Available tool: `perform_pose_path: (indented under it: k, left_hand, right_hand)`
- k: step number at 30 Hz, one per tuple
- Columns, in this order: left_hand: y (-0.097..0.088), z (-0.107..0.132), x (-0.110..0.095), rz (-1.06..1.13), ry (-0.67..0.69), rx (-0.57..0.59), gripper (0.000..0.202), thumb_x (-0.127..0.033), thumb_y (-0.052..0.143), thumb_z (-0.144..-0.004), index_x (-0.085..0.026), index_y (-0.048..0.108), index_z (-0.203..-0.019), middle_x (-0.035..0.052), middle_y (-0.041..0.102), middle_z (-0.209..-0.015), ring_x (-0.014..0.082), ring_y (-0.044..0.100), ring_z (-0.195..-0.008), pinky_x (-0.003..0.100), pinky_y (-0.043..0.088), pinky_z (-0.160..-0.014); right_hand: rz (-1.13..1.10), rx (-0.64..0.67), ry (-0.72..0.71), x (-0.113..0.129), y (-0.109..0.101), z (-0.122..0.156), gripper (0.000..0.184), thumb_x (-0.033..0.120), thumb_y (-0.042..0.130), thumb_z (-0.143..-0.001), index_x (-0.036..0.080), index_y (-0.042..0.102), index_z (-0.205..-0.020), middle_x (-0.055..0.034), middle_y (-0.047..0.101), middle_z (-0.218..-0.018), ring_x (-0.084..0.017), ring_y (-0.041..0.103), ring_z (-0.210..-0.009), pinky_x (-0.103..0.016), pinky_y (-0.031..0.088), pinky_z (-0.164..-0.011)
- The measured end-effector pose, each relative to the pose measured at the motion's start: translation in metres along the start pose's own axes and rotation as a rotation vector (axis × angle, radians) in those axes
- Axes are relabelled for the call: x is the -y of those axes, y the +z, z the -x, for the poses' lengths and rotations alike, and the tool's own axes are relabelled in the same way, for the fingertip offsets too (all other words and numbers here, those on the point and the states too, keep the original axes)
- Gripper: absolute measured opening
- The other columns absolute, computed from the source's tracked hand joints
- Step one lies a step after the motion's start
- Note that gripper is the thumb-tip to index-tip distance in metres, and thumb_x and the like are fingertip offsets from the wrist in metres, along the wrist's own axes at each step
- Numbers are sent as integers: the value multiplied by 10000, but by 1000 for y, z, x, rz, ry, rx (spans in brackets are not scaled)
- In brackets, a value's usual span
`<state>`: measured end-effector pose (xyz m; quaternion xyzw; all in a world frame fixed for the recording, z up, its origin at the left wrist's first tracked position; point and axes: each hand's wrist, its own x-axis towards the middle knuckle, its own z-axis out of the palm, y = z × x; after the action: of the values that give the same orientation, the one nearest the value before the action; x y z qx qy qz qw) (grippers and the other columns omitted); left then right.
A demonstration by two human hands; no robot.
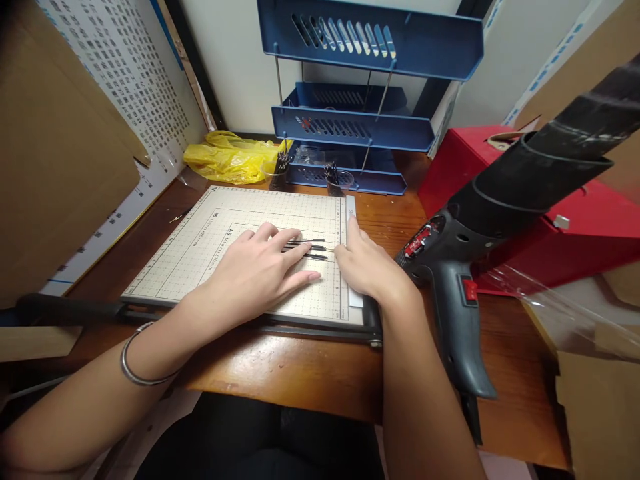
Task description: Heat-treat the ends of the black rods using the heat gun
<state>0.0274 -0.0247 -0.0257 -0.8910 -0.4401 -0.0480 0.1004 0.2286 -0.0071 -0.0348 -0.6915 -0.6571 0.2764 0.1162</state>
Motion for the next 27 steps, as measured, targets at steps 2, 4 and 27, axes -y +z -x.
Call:
perform_pose_path:
  k: [2, 4, 27]
  left_hand:
    - [0, 0, 0, 8, 8, 0, 586, -632, 385, -1052, -181, 715, -1228, 131, 668, -1305, 331, 576, -1124, 409, 450, -793]
    - [0, 0, 0, 11, 17, -1, 589, -631, 388, -1052, -173, 717, -1221, 135, 667, -1302, 331, 574, -1127, 407, 450, -791]
    - [1, -3, 1, 48, 30, 24, 605, -643, 391, -1045, -155, 716, -1190, 132, 677, -1232, 328, 572, -1130, 424, 463, -851]
  right_hand:
    - [4, -9, -2, 0, 0, 0, 799, 395, 358, -975, 134, 104, -1686, -148, 283, -1690, -382, 440, -1478, -559, 377, -1198]
    - [12, -15, -1, 0, 0, 0, 810, 403, 358, -974, 122, 93, -1687, -141, 270, -1695, -377, 431, -1486, -555, 371, -1205]
    - [6, -5, -16, 2, -1, 2, 824, 425, 363, -989, 109, 63, -1688, -150, 253, -1700, -384, 435, -1479, -552, 367, -1204]
